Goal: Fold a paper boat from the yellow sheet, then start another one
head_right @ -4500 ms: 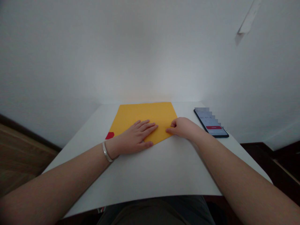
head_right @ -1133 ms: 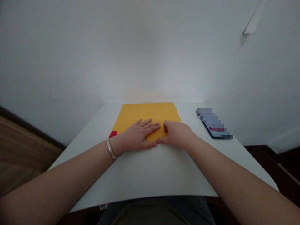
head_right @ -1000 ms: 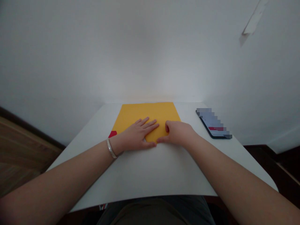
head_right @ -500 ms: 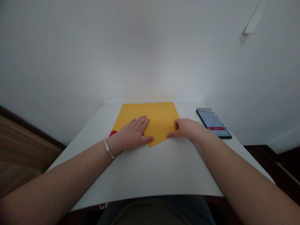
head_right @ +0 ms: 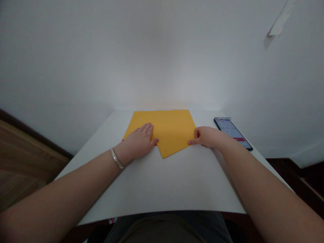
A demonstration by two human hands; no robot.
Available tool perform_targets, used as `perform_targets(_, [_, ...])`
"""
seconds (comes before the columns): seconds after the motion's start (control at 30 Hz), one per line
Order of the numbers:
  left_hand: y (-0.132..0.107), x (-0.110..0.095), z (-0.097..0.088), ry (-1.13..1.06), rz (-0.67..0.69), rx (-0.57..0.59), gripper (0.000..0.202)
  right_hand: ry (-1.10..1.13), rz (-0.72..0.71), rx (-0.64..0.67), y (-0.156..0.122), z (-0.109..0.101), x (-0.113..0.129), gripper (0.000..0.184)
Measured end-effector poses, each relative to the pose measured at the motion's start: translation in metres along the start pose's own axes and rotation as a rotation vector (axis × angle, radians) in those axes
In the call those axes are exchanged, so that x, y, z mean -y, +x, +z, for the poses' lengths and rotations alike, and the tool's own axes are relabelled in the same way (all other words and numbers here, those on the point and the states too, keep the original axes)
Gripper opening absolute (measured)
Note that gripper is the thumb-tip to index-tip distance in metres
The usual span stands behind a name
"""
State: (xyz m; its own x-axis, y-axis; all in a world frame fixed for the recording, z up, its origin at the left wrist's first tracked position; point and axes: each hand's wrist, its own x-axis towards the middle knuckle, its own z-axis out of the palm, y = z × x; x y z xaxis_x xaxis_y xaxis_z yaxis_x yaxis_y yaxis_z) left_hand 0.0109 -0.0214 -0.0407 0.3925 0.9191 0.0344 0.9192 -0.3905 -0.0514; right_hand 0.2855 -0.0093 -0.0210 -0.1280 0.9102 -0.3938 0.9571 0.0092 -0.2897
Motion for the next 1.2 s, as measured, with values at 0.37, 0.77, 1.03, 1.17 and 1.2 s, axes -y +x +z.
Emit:
perform_targets(0.37, [-0.002,0.004,0.002,0.054,0.009,-0.185,0.045,0.136,-0.016,0.06,0.0,-0.001,-0.003,0.029])
perform_targets(0.77, [0.003,0.006,-0.001,0.054,-0.078,-0.252,0.028,-0.031,-0.041,-0.223,-0.009,0.001,0.007,0.029])
perform_targets(1.03, [0.005,0.002,-0.016,-0.074,0.055,-0.281,0.034,-0.098,-0.518,-0.419,-0.014,0.012,0.022,0.042])
perform_targets(1.17, [0.001,-0.005,-0.02,-0.157,0.286,-0.201,0.056,-0.166,-0.635,-0.441,-0.012,0.018,0.023,0.062])
perform_targets(1.2, [0.0,-0.007,-0.02,-0.163,0.311,-0.183,0.064,-0.164,-0.635,-0.446,-0.012,0.019,0.024,0.062])
